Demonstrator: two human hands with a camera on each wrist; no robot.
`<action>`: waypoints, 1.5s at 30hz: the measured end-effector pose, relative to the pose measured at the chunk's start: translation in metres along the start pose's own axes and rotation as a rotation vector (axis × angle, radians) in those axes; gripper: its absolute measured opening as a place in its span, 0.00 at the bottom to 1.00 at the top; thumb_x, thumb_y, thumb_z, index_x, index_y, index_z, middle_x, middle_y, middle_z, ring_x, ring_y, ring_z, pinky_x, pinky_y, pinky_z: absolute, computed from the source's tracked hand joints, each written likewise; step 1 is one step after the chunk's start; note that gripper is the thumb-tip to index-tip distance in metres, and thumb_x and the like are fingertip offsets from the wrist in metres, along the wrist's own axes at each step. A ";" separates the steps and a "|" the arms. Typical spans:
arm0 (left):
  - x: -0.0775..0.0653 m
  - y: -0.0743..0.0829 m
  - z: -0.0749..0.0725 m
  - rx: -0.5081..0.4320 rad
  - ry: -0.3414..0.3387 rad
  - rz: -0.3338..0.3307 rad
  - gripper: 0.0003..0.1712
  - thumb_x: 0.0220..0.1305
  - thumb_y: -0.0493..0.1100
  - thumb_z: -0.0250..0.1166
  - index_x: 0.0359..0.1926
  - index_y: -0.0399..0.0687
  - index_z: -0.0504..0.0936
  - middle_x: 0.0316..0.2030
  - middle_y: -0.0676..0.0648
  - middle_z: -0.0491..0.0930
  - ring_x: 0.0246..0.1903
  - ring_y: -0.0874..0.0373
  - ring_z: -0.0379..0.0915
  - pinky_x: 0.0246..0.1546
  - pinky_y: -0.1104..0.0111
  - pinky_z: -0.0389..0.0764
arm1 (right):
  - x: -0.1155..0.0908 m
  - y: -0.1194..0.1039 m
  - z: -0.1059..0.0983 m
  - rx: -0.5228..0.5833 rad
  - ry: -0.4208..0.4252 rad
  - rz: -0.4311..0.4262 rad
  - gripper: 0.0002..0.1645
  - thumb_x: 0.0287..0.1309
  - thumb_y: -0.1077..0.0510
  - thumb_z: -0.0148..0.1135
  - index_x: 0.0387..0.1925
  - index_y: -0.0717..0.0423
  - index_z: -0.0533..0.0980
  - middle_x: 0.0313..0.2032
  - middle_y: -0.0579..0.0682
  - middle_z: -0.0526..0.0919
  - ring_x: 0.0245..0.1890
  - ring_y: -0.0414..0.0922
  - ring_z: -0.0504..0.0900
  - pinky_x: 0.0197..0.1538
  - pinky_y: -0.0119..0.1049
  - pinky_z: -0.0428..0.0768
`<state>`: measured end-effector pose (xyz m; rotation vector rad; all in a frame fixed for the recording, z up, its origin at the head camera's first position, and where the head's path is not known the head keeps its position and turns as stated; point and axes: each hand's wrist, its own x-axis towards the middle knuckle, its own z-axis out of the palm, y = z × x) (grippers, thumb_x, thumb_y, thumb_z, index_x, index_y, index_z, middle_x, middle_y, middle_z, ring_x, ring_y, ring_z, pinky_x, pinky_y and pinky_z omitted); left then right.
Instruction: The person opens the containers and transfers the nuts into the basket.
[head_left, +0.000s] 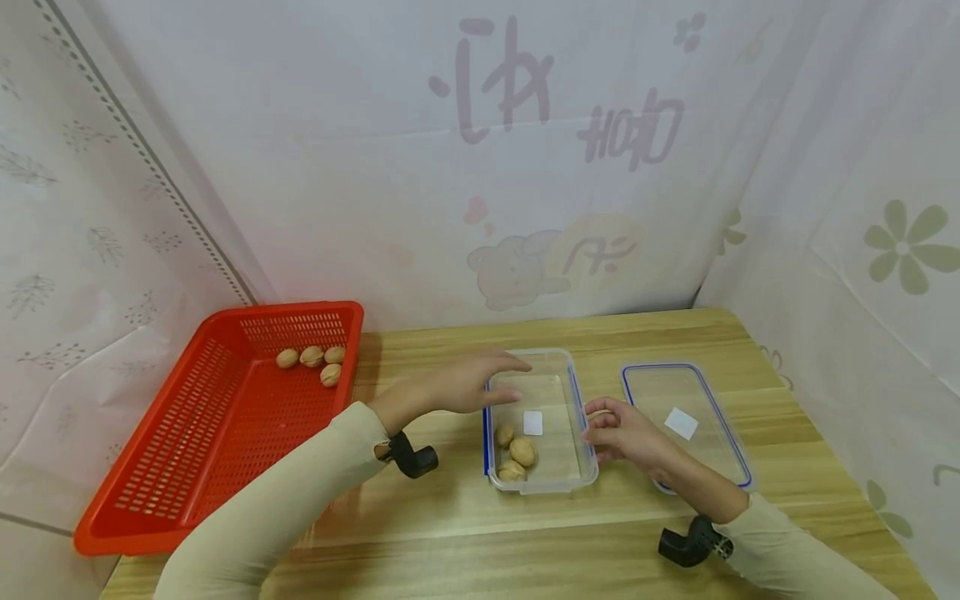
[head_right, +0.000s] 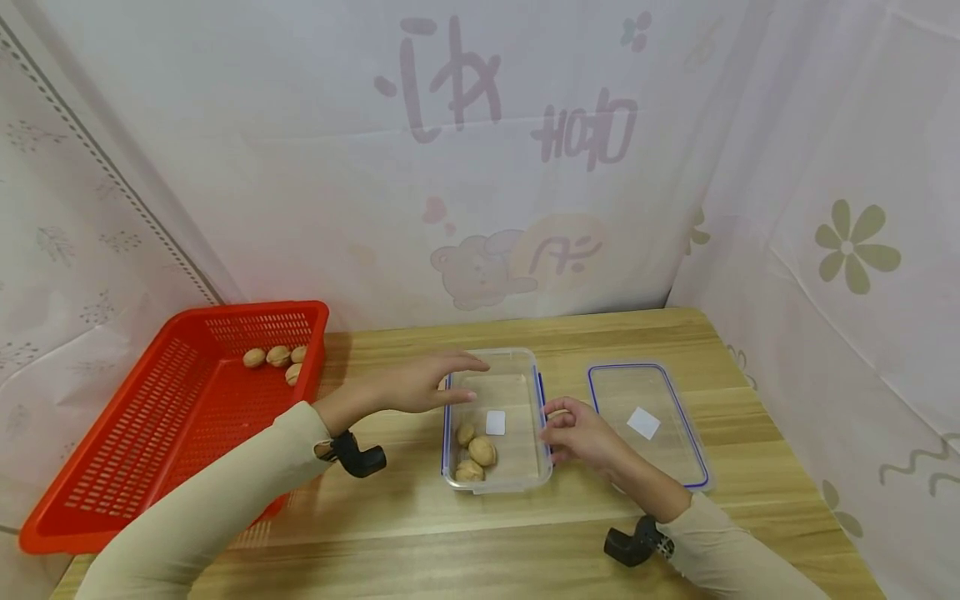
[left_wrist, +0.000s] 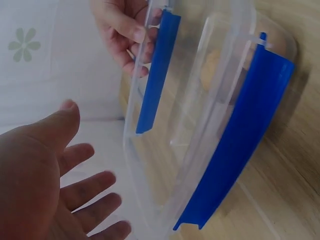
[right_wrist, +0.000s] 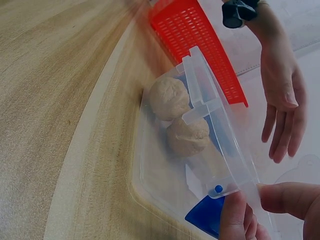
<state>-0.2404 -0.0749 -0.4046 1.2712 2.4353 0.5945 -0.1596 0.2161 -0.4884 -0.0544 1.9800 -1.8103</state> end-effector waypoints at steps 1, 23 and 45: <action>0.002 -0.001 0.000 -0.022 -0.010 0.009 0.29 0.77 0.48 0.59 0.72 0.41 0.69 0.71 0.40 0.68 0.73 0.46 0.60 0.73 0.54 0.62 | 0.000 0.000 0.000 0.001 -0.001 0.001 0.29 0.66 0.66 0.63 0.62 0.72 0.62 0.37 0.50 0.79 0.37 0.44 0.81 0.37 0.37 0.86; 0.040 -0.004 0.015 -0.228 -0.361 0.011 0.27 0.64 0.33 0.71 0.64 0.41 0.78 0.63 0.49 0.77 0.65 0.48 0.69 0.68 0.54 0.69 | 0.000 0.001 0.000 -0.003 -0.004 -0.002 0.29 0.67 0.66 0.62 0.63 0.71 0.61 0.37 0.49 0.79 0.38 0.44 0.81 0.38 0.38 0.86; 0.058 -0.001 0.036 -0.273 -0.554 -0.101 0.25 0.59 0.29 0.73 0.58 0.41 0.82 0.53 0.42 0.80 0.54 0.49 0.77 0.48 0.72 0.78 | 0.001 0.001 0.000 -0.003 -0.007 -0.002 0.29 0.67 0.66 0.62 0.63 0.71 0.61 0.38 0.50 0.79 0.38 0.44 0.81 0.38 0.38 0.86</action>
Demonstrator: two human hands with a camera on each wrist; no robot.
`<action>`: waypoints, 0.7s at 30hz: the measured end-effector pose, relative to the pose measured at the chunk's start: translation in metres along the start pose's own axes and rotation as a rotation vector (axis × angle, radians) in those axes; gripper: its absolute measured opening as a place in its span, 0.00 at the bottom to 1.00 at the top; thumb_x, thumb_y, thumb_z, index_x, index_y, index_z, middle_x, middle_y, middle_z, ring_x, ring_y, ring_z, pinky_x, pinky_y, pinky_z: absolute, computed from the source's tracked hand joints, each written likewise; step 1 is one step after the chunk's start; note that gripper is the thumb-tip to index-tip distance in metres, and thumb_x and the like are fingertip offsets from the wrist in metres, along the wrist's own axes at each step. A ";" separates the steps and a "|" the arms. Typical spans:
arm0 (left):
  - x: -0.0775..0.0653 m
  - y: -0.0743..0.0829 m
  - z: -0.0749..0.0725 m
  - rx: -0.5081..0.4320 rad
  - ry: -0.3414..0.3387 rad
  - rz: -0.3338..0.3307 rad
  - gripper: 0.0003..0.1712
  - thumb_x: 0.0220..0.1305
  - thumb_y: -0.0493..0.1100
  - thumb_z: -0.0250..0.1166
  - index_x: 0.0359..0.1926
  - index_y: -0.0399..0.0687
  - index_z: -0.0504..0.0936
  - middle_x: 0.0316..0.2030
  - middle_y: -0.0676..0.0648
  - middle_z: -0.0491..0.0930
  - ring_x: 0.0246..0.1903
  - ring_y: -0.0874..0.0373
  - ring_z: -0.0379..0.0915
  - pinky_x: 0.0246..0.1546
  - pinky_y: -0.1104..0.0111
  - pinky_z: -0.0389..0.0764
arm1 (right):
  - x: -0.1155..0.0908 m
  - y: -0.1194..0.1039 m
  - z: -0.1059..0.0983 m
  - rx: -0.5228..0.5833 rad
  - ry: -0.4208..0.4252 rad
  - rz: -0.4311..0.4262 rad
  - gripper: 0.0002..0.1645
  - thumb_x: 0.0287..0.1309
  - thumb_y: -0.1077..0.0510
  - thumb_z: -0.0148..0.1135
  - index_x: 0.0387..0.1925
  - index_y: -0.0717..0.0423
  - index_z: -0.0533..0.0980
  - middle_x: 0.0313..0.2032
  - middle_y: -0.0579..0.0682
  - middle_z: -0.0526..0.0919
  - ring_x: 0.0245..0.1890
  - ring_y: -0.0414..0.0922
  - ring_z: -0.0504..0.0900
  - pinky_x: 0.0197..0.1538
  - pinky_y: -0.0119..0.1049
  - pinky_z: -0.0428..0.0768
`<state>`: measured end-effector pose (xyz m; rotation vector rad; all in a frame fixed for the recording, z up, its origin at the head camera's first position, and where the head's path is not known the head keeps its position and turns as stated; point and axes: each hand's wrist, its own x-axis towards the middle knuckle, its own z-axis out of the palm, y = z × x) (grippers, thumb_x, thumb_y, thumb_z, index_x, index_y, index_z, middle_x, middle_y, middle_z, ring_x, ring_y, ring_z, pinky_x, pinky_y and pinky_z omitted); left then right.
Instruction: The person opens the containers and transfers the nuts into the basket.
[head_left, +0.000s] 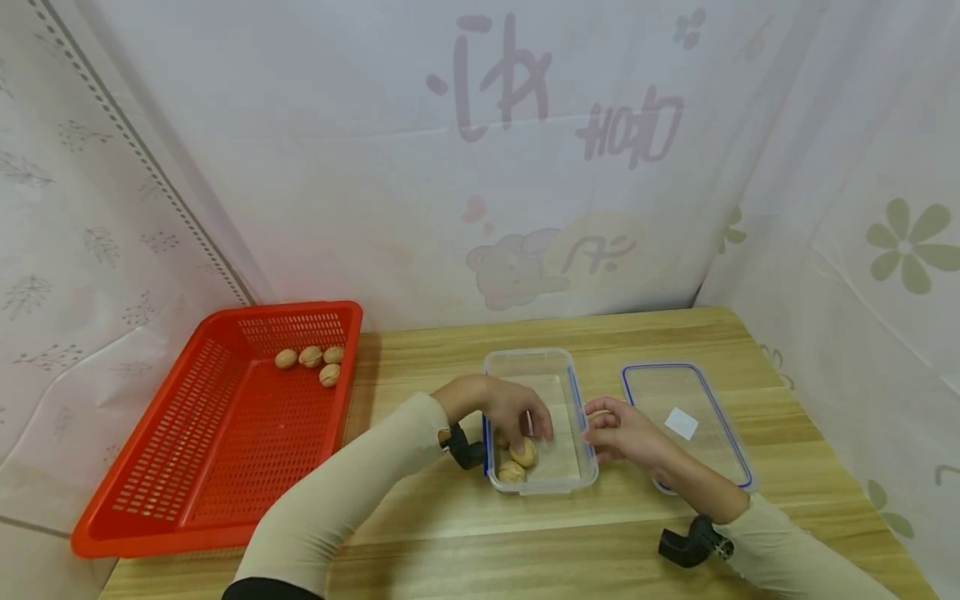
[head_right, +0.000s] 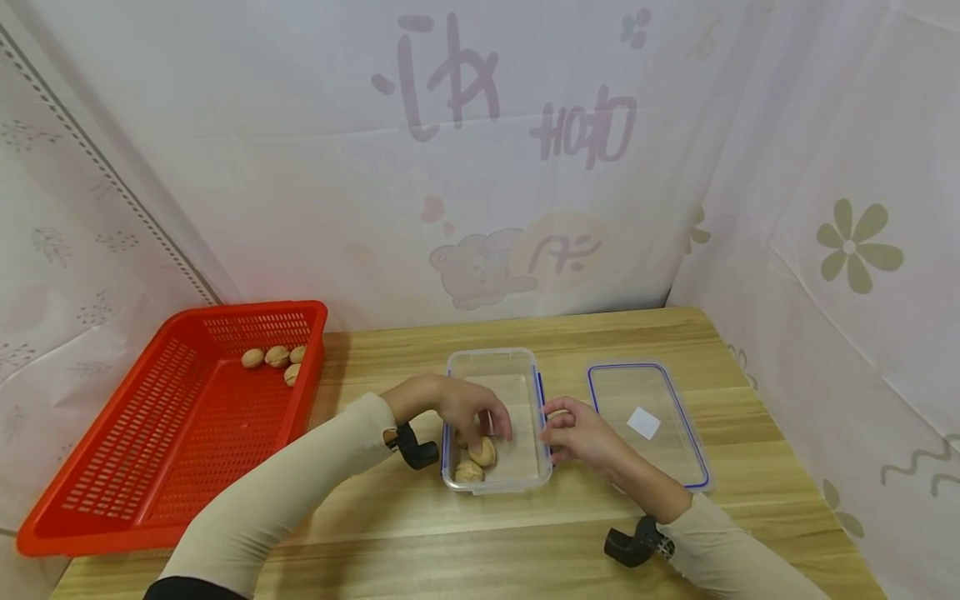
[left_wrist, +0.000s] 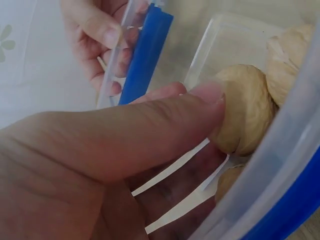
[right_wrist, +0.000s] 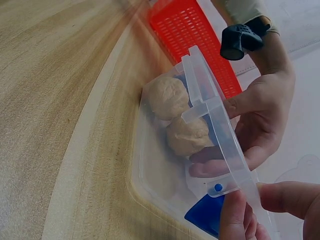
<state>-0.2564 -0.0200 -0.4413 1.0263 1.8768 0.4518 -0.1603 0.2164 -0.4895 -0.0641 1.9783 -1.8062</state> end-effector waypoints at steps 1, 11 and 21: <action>0.001 0.000 0.001 0.005 -0.006 -0.001 0.25 0.58 0.29 0.74 0.57 0.41 0.83 0.53 0.42 0.80 0.53 0.51 0.77 0.47 0.73 0.79 | 0.000 0.000 0.000 -0.001 0.001 0.001 0.29 0.67 0.66 0.62 0.63 0.71 0.61 0.38 0.50 0.79 0.38 0.44 0.81 0.38 0.38 0.86; 0.007 0.001 0.004 0.092 -0.045 -0.020 0.22 0.57 0.30 0.75 0.54 0.41 0.84 0.44 0.50 0.81 0.43 0.63 0.74 0.45 0.75 0.76 | -0.001 -0.001 0.001 0.001 -0.002 0.002 0.29 0.67 0.66 0.62 0.63 0.72 0.61 0.38 0.50 0.79 0.38 0.44 0.81 0.38 0.38 0.86; 0.007 0.002 0.006 0.095 -0.034 -0.039 0.17 0.59 0.30 0.74 0.50 0.41 0.87 0.40 0.53 0.84 0.41 0.65 0.76 0.45 0.76 0.77 | 0.001 0.000 0.000 0.007 0.004 0.005 0.30 0.67 0.66 0.63 0.63 0.71 0.61 0.38 0.49 0.79 0.38 0.43 0.81 0.38 0.38 0.86</action>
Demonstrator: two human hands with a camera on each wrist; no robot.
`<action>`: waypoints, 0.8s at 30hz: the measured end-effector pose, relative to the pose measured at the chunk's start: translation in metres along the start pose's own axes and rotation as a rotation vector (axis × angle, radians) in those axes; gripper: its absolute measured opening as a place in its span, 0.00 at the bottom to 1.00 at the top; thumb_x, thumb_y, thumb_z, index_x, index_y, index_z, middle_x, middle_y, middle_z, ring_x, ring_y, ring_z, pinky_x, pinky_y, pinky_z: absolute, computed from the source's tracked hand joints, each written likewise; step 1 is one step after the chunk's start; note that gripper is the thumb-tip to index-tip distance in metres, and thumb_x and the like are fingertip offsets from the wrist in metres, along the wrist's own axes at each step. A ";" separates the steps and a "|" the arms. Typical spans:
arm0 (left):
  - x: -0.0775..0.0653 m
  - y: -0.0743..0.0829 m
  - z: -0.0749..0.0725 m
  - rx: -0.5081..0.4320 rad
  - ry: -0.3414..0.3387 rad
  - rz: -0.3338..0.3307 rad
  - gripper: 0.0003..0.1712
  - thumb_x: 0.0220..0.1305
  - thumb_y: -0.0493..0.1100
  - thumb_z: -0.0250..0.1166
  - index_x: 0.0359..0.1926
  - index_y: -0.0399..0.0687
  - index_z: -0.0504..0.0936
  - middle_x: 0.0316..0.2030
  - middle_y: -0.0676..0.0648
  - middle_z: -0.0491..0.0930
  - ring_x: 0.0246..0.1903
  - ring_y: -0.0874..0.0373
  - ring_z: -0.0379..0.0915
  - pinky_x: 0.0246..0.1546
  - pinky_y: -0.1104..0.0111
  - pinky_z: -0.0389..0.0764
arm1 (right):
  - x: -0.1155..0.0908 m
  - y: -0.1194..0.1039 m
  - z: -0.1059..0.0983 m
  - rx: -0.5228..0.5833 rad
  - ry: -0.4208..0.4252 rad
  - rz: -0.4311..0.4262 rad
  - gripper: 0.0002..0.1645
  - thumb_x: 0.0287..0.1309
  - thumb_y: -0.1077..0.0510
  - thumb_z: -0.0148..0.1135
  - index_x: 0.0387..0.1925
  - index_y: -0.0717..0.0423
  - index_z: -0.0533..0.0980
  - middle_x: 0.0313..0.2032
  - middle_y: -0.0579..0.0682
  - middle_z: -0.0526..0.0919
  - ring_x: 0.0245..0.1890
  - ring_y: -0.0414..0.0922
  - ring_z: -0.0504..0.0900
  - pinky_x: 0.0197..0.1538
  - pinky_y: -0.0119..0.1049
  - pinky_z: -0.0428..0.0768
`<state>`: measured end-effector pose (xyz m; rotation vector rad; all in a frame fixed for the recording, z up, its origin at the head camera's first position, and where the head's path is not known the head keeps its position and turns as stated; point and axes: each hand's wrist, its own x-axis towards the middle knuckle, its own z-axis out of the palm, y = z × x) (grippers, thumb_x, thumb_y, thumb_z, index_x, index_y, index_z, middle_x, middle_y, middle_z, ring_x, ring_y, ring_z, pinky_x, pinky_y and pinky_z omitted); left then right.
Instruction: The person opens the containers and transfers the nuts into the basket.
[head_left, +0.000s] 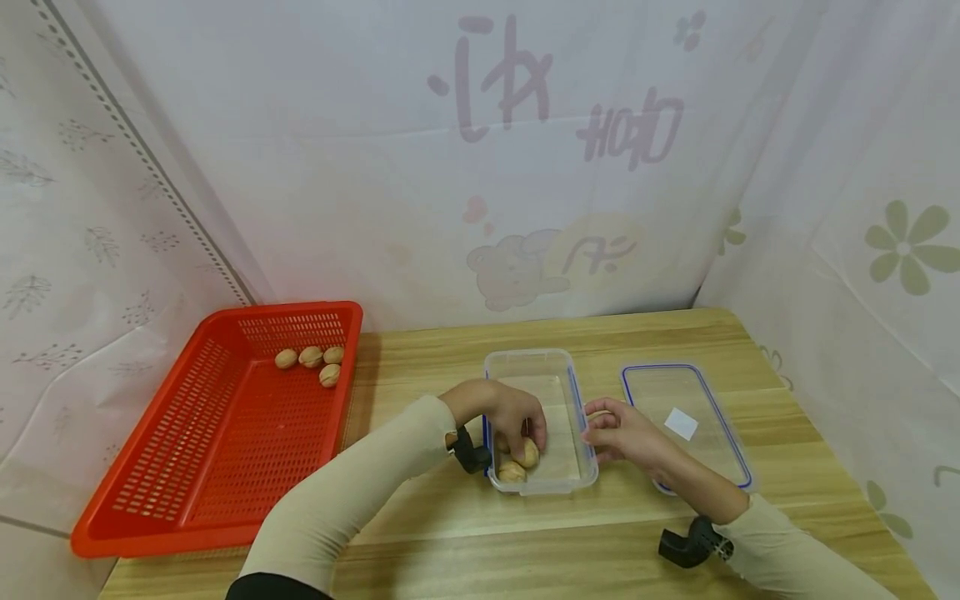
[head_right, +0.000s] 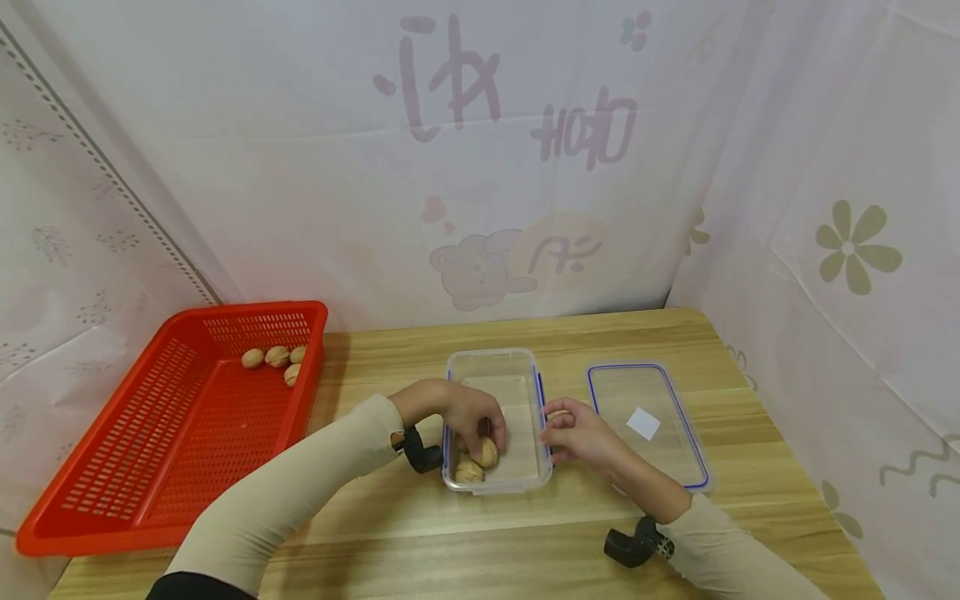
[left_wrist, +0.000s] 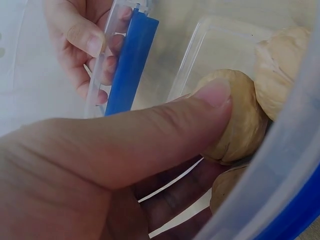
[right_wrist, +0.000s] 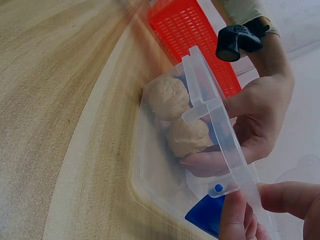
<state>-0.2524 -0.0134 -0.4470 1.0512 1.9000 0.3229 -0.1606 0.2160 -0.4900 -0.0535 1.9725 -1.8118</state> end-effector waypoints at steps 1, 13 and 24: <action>0.000 0.000 0.000 0.000 0.001 0.001 0.17 0.59 0.30 0.74 0.49 0.41 0.87 0.40 0.53 0.84 0.41 0.65 0.76 0.45 0.76 0.77 | 0.000 0.000 0.000 0.000 0.001 0.000 0.30 0.67 0.66 0.63 0.63 0.71 0.61 0.37 0.49 0.79 0.38 0.43 0.81 0.38 0.37 0.86; -0.005 0.000 -0.005 -0.015 0.072 0.003 0.16 0.64 0.35 0.72 0.53 0.43 0.86 0.44 0.53 0.85 0.44 0.65 0.77 0.49 0.74 0.77 | 0.002 0.001 -0.001 -0.012 0.005 0.006 0.28 0.66 0.66 0.62 0.62 0.71 0.62 0.38 0.50 0.79 0.38 0.43 0.81 0.39 0.38 0.86; -0.014 0.005 -0.019 -0.005 0.184 0.080 0.20 0.68 0.35 0.68 0.59 0.36 0.81 0.55 0.48 0.82 0.57 0.56 0.76 0.59 0.71 0.74 | 0.003 0.003 -0.003 -0.026 0.003 0.005 0.28 0.66 0.66 0.62 0.62 0.71 0.62 0.38 0.50 0.79 0.39 0.45 0.81 0.40 0.39 0.86</action>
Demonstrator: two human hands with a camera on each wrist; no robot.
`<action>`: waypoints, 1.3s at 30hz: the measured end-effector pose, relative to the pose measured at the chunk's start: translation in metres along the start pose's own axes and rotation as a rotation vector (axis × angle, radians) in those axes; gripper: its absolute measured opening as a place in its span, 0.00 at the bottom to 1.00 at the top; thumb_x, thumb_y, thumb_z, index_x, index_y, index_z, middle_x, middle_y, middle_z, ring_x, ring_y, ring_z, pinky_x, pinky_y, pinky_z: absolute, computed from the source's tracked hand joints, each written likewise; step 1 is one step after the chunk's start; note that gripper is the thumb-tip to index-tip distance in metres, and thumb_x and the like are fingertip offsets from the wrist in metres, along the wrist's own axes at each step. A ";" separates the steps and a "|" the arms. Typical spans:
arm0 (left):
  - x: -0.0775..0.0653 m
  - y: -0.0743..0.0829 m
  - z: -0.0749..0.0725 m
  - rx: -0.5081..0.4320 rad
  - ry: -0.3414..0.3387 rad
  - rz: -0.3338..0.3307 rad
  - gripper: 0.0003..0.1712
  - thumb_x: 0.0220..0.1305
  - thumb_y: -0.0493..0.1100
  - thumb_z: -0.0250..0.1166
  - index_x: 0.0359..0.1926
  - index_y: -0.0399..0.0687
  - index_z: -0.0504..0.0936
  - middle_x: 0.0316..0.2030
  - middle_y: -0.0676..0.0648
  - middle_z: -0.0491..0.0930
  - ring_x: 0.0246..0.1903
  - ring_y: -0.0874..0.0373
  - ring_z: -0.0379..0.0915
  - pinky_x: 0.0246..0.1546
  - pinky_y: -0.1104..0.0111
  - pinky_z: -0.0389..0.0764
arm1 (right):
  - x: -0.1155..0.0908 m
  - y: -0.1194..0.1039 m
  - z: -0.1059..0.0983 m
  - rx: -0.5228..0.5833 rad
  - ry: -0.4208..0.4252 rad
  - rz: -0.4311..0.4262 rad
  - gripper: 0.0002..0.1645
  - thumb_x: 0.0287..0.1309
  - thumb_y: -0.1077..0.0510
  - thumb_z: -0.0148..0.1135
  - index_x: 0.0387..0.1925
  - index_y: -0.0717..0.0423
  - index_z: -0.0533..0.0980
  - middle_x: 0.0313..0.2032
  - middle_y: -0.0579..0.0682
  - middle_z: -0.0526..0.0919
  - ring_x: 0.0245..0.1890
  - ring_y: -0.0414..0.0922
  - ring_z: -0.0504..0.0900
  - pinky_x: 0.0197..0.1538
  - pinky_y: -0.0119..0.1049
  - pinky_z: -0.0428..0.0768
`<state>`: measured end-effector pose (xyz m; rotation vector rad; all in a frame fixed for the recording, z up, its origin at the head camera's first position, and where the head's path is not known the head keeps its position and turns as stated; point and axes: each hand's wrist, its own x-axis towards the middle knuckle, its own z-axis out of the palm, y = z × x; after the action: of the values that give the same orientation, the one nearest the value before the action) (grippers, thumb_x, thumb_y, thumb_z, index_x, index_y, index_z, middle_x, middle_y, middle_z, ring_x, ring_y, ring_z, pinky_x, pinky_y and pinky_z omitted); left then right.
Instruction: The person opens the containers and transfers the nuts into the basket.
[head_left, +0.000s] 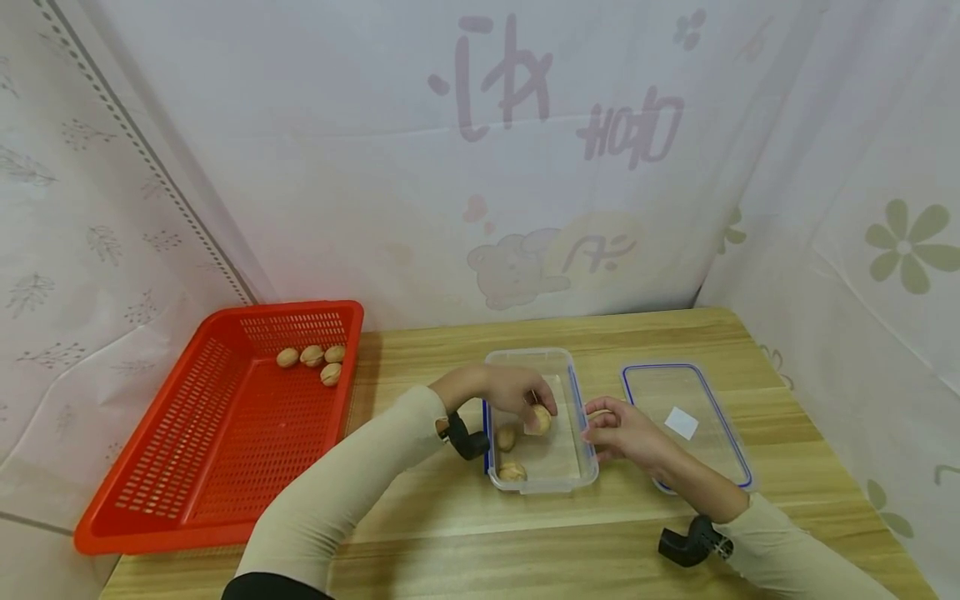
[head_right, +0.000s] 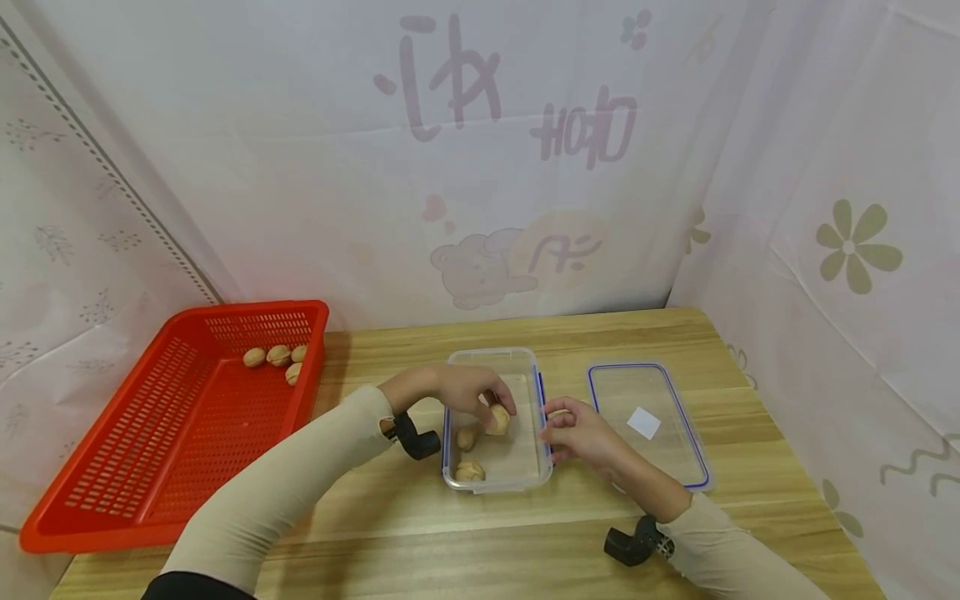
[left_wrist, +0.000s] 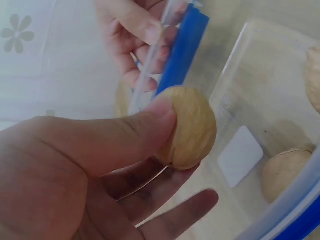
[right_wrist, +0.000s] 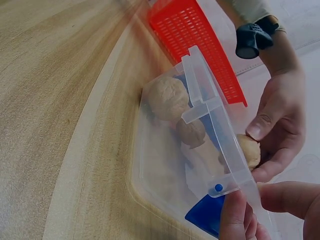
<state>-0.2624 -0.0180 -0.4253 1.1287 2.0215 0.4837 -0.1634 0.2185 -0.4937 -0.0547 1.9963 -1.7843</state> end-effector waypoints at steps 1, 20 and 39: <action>0.000 0.000 -0.001 0.004 0.009 0.002 0.20 0.68 0.35 0.68 0.59 0.36 0.81 0.55 0.48 0.82 0.57 0.57 0.75 0.60 0.71 0.73 | 0.000 0.000 0.000 -0.001 0.000 0.000 0.28 0.66 0.66 0.62 0.62 0.71 0.62 0.38 0.50 0.79 0.39 0.45 0.81 0.40 0.39 0.86; -0.014 0.001 -0.014 0.015 0.170 0.076 0.20 0.70 0.34 0.65 0.61 0.38 0.80 0.58 0.46 0.80 0.59 0.54 0.73 0.66 0.58 0.72 | -0.001 -0.002 0.001 0.011 -0.007 -0.003 0.29 0.66 0.66 0.62 0.62 0.73 0.61 0.37 0.50 0.80 0.39 0.45 0.81 0.39 0.38 0.86; -0.036 -0.010 -0.022 -0.196 0.393 0.143 0.21 0.72 0.31 0.62 0.63 0.32 0.76 0.62 0.38 0.73 0.61 0.48 0.71 0.58 0.68 0.78 | -0.002 0.000 0.001 0.021 -0.006 -0.010 0.28 0.66 0.66 0.62 0.61 0.72 0.62 0.38 0.51 0.81 0.38 0.45 0.82 0.38 0.37 0.86</action>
<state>-0.2731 -0.0533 -0.4022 1.1260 2.1689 1.0209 -0.1609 0.2178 -0.4928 -0.0635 1.9769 -1.8090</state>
